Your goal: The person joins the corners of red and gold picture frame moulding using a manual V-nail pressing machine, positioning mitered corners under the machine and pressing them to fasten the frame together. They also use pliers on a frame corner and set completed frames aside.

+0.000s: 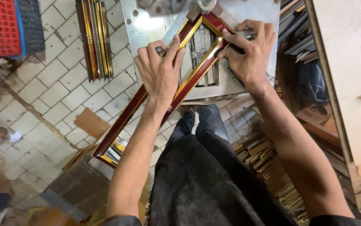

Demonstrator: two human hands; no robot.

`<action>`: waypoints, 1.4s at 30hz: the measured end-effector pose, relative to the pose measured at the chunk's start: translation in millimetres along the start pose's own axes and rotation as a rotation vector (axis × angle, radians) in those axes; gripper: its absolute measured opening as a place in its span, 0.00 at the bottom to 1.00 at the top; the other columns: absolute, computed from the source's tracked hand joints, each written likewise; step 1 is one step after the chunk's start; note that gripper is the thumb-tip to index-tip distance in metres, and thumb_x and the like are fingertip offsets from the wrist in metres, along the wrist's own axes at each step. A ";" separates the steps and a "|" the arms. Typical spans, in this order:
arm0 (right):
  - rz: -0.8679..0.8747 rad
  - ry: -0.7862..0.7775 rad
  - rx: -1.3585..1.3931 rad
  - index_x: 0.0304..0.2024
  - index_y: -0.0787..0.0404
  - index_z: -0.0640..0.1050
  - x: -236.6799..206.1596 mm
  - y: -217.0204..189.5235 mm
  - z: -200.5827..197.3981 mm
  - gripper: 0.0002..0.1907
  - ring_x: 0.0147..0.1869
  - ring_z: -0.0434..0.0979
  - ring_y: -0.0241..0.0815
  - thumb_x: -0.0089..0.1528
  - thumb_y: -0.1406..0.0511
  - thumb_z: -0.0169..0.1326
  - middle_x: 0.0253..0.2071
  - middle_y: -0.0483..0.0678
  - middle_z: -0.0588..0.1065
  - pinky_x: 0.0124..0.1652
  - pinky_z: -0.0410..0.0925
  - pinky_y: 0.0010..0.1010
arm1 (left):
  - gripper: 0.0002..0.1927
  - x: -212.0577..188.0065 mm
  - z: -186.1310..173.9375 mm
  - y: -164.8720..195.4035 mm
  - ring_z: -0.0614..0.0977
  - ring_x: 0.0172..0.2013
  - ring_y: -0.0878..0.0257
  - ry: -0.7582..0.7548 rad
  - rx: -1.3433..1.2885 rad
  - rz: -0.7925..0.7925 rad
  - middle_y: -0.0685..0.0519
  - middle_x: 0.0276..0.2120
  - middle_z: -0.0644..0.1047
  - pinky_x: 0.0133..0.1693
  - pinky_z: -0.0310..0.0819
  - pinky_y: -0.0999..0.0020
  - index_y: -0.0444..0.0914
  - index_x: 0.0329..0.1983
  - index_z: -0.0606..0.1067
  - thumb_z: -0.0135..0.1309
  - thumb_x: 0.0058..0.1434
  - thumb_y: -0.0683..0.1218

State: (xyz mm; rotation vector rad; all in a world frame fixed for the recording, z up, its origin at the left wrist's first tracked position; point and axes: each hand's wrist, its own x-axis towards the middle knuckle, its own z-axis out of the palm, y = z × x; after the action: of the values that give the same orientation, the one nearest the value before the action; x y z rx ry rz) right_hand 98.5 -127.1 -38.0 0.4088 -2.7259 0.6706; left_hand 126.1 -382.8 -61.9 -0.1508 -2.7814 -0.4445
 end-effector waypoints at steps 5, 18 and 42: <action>-0.041 0.048 -0.032 0.47 0.47 0.88 -1.3 5.3 3.0 0.19 0.58 0.63 0.46 0.54 0.55 0.76 0.53 0.40 0.73 0.55 0.57 0.40 | 0.17 4.1 -9.0 3.6 0.65 0.40 0.58 0.015 0.012 0.014 0.56 0.39 0.69 0.43 0.62 0.59 0.52 0.57 0.81 0.62 0.68 0.60; -0.007 0.048 0.034 0.45 0.54 0.87 12.5 -14.9 -11.1 0.23 0.60 0.65 0.48 0.50 0.58 0.79 0.49 0.42 0.72 0.58 0.58 0.43 | 0.13 8.8 -24.0 7.4 0.66 0.41 0.60 0.043 -0.025 -0.008 0.58 0.39 0.69 0.43 0.61 0.60 0.52 0.51 0.83 0.64 0.66 0.58; -0.339 -0.296 -0.251 0.80 0.33 0.43 -136.3 -74.0 -147.7 0.57 0.79 0.57 0.54 0.56 0.58 0.61 0.81 0.55 0.52 0.70 0.44 0.47 | 0.24 -66.2 -142.6 -6.3 0.80 0.19 0.56 -0.050 0.060 0.422 0.48 0.19 0.78 0.24 0.74 0.62 0.39 0.27 0.79 0.69 0.48 0.64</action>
State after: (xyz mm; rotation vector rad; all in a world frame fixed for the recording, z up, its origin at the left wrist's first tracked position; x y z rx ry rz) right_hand 281.0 -90.8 68.0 0.9425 -2.8545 0.1864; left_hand 229.7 -437.8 43.0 -0.7243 -2.7012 -0.2519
